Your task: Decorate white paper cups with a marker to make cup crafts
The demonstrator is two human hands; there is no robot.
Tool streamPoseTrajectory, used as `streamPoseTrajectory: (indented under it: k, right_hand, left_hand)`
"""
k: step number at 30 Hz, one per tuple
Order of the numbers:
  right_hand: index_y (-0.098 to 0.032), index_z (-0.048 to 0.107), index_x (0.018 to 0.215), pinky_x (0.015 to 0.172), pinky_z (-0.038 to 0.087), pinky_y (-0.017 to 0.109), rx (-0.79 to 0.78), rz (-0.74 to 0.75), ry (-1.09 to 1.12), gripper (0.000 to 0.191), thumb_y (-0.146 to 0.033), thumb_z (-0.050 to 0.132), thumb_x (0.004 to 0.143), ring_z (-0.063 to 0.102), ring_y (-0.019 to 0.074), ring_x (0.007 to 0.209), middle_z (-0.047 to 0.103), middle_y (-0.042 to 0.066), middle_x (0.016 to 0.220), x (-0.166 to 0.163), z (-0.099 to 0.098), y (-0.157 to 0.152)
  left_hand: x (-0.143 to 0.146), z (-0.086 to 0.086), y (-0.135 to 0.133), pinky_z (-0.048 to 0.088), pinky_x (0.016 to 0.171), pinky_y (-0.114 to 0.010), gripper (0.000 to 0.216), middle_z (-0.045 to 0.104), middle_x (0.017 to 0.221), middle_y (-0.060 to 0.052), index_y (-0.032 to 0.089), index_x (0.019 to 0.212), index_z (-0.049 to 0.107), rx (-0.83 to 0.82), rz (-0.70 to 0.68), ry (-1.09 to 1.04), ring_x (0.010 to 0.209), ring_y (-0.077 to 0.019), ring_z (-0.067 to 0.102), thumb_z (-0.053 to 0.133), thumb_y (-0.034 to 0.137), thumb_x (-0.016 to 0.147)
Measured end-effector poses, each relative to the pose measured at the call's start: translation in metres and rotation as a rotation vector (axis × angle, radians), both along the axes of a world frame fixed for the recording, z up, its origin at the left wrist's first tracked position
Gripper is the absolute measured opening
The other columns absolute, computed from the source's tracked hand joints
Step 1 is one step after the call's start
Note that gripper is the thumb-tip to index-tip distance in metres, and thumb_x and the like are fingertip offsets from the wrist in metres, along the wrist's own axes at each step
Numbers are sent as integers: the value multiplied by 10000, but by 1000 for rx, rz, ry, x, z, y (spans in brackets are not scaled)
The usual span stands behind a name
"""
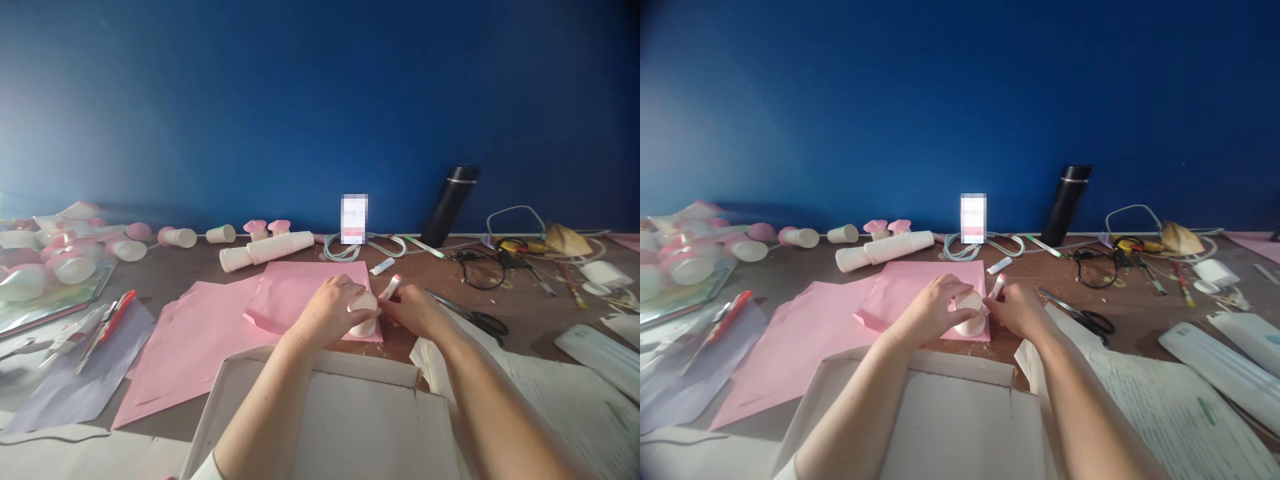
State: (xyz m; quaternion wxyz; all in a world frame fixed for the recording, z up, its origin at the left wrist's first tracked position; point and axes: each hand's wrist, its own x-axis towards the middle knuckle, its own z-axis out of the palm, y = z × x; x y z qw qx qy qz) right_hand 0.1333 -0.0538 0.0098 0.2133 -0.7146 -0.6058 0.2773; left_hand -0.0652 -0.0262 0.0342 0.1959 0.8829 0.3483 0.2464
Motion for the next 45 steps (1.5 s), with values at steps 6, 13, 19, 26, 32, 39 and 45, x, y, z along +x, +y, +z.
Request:
streamPoseTrajectory:
  k: [6, 13, 19, 26, 32, 39, 45]
  right_hand:
    - [-194, 602, 586, 504, 369, 229, -19, 41, 27, 368, -455, 504, 827, 584, 126, 482, 645, 15, 545, 3, -2, -1]
    - [-194, 589, 530, 517, 388, 237, -59, 47, 14, 379, -431, 517, 817, 588, 136, 481, 635, 25, 510, 3, -2, -1]
    - [-181, 603, 564, 517, 404, 228, -132, 55, 72, 303, -391, 558, 777, 585, 129, 501, 648, 35, 548, -2, 12, -8]
    - [-182, 587, 691, 467, 393, 212, -152, 71, 243, 110, -291, 600, 696, 543, 117, 497, 601, 1, 531, -6, 19, -15]
    - [-184, 517, 670, 471, 383, 202, -168, 167, 359, 77, -227, 581, 676, 517, 99, 510, 578, -13, 550, -3, 20, -19]
    - [-186, 547, 725, 488, 372, 207, -168, 227, 316, 45, -212, 550, 689, 532, 109, 553, 604, -6, 602, -3, 24, -22]
    - [-178, 555, 709, 496, 365, 212, -125, 340, 258, 59, -209, 506, 721, 529, 111, 552, 611, -2, 595, -4, 25, -23]
  left_hand:
    - [-1, -2, 1, 468, 816, -327, 377, 574, 980, -45, 235, 1057, 655, -13, 8, 7, 897, -199, 556, 625, 488, 780]
    - [-2, -1, 0, 467, 832, -319, 393, 576, 979, -39, 232, 1059, 657, -19, 12, -8, 895, -190, 558, 618, 507, 781]
    - [-2, -1, 0, 459, 864, -333, 419, 582, 996, -52, 225, 1097, 649, -26, 9, 6, 903, -194, 551, 582, 517, 803]
    - [-2, -1, 0, 461, 864, -339, 398, 578, 989, -52, 244, 1088, 651, -24, 8, 15, 903, -200, 552, 606, 504, 790]
    - [-2, -3, 1, 458, 855, -329, 397, 572, 998, -44, 250, 1096, 642, -13, 16, 23, 905, -194, 544, 624, 491, 780]
    - [-1, -1, 0, 458, 801, -306, 322, 573, 940, -36, 245, 1038, 661, -11, 0, 9, 855, -183, 548, 640, 436, 779]
    - [-2, 0, 0, 457, 819, -315, 356, 577, 946, -48, 221, 1034, 649, 4, -3, 12, 853, -184, 552, 611, 481, 794]
